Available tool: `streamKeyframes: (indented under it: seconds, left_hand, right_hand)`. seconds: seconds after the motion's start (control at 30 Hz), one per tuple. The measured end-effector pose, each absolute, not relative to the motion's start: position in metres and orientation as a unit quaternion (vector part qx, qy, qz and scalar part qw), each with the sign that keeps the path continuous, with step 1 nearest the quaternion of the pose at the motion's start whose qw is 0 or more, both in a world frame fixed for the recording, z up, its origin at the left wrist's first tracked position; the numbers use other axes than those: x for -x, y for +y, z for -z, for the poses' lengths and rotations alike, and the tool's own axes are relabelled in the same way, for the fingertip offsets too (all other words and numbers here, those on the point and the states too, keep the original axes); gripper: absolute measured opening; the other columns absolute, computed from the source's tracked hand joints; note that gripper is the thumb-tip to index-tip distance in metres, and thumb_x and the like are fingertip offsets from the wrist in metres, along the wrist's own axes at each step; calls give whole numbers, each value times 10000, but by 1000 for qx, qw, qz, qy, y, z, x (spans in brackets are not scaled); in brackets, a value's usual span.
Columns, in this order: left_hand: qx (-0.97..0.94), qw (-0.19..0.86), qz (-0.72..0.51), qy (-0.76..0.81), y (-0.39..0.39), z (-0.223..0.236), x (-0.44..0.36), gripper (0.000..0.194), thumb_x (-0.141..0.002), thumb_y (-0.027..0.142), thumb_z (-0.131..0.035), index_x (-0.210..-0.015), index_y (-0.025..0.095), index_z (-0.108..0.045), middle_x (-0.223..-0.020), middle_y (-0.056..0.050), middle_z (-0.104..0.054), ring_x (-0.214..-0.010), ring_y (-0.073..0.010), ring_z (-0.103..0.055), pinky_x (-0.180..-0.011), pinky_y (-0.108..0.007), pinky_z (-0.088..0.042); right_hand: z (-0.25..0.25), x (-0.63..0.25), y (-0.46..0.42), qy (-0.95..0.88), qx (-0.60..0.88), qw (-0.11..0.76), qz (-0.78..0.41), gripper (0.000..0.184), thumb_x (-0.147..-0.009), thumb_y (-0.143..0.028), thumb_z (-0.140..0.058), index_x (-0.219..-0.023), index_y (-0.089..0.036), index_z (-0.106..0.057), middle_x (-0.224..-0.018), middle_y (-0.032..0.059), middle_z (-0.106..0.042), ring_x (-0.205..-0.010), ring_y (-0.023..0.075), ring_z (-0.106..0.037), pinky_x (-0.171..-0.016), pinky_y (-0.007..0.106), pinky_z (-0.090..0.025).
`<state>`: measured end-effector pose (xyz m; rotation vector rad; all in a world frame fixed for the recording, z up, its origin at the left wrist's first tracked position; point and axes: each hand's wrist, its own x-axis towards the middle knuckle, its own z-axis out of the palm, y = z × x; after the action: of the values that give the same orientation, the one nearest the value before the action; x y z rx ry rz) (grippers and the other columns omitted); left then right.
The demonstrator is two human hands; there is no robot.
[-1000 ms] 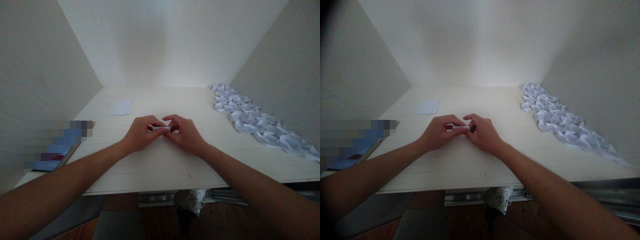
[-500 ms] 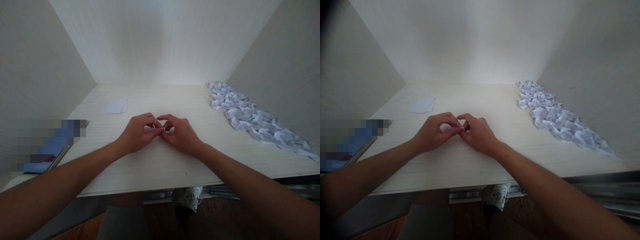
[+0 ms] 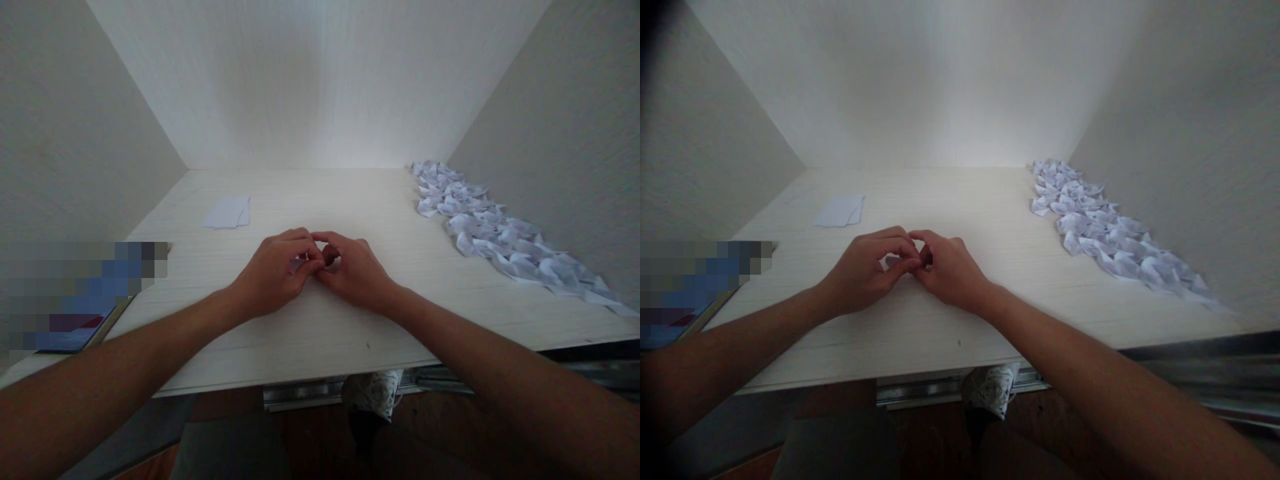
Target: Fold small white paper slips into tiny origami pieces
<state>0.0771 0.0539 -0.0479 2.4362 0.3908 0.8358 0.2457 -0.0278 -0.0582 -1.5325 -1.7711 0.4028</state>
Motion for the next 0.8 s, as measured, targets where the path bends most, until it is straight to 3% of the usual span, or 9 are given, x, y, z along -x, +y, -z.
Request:
streamKeyframes:
  seconds: [0.27, 0.5, 0.67, 0.8]
  left_hand:
    - [-896, 292, -268, 199, 74, 44, -70, 119, -904, 275, -730, -839, 185, -773, -848, -31, -729, -754, -160, -649, -722, -303, -499]
    - [-901, 297, -258, 182, 77, 43, -70, 121, -899, 214, -708, -792, 172, -747, -817, -22, -705, -720, -137, -625, -680, -266, -486]
    - [-896, 307, -246, 204, 80, 40, -68, 139, -894, 284, -737, -821, 166, -754, -830, -32, -722, -688, -135, -626, -632, -257, -475]
    - [-905, 291, -248, 187, 82, 38, -67, 110, -895, 215, -717, -802, 168, -751, -800, -21, -710, -687, -132, -613, -641, -257, -462]
  right_hand:
    - [57, -252, -25, -668, 602, 397, -184, 510, -818, -158, -779, -1318, -118, -690, -725, -6, -721, -623, 129, -620, -687, 287, -505]
    - [58, -256, -24, -658, 592, 405, -229, 531, -805, -156, -784, -1324, -103, -687, -669, -34, -654, -590, 118, -558, -631, 284, -478]
    - [59, -257, -23, -653, 591, 413, -231, 547, -796, -145, -792, -1330, -97, -685, -670, -34, -644, -591, 119, -557, -621, 286, -476]
    - [59, -258, -23, -647, 591, 419, -236, 567, -793, -149, -806, -1343, -98, -675, -672, -36, -640, -600, 122, -569, -618, 285, -477]
